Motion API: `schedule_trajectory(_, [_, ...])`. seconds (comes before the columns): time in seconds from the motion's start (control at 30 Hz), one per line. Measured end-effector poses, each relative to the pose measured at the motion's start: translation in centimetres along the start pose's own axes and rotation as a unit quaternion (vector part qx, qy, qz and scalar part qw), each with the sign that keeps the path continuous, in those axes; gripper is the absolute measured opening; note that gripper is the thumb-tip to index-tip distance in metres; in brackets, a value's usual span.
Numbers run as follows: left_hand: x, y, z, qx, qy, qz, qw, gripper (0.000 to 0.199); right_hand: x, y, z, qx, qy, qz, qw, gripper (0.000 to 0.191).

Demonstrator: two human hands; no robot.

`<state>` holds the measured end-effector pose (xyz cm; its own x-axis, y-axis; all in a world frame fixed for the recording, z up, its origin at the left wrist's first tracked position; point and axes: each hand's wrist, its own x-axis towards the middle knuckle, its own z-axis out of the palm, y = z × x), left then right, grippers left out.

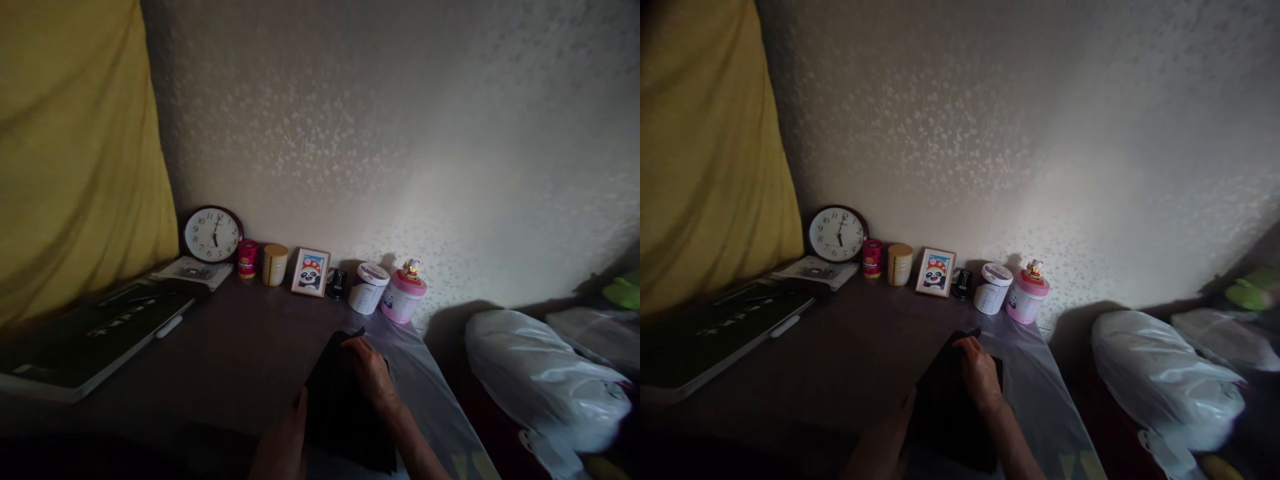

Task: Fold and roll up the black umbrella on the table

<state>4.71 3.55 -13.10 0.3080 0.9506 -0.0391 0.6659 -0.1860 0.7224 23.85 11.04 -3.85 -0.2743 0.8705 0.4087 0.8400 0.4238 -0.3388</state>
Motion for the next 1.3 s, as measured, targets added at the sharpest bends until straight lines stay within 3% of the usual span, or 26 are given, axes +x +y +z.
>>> schedule_trajectory(0.17, [0.0,0.8,2.0,0.143,0.048,-0.030,0.988,0.065,1.2,-0.5,3.7,-0.001,0.005,0.006,1.000,0.031])
schedule_trajectory(0.33, [-0.3,1.6,3.3,0.305,0.132,-0.019,0.943,0.057,0.9,-0.1,6.9,-0.033,-0.002,0.013,0.999,0.024])
schedule_trajectory(0.5, [-0.3,1.0,3.8,0.314,0.107,-0.028,0.943,0.057,0.6,0.2,8.5,-0.032,0.025,0.015,0.999,0.020])
schedule_trajectory(0.63, [-0.3,-0.1,2.6,0.320,0.098,0.009,0.942,0.061,0.6,0.3,8.9,-0.029,0.029,0.012,0.999,0.017])
schedule_trajectory(0.83, [1.3,-0.1,0.4,0.295,0.100,0.157,0.937,0.084,0.8,0.4,9.1,-0.034,0.036,-0.004,0.999,0.016])
schedule_trajectory(0.93, [2.2,-0.5,1.7,0.311,0.068,0.153,0.936,0.088,0.7,0.3,8.7,-0.021,0.037,-0.013,0.999,0.017])
schedule_trajectory(1.13, [3.0,-2.2,5.5,0.373,0.190,0.125,0.900,0.080,-0.4,1.1,7.5,0.041,0.009,-0.163,0.986,0.024])
schedule_trajectory(1.3, [3.1,-2.2,6.0,0.381,0.188,0.112,0.898,0.080,0.7,3.3,7.2,0.019,0.006,-0.160,0.987,0.026])
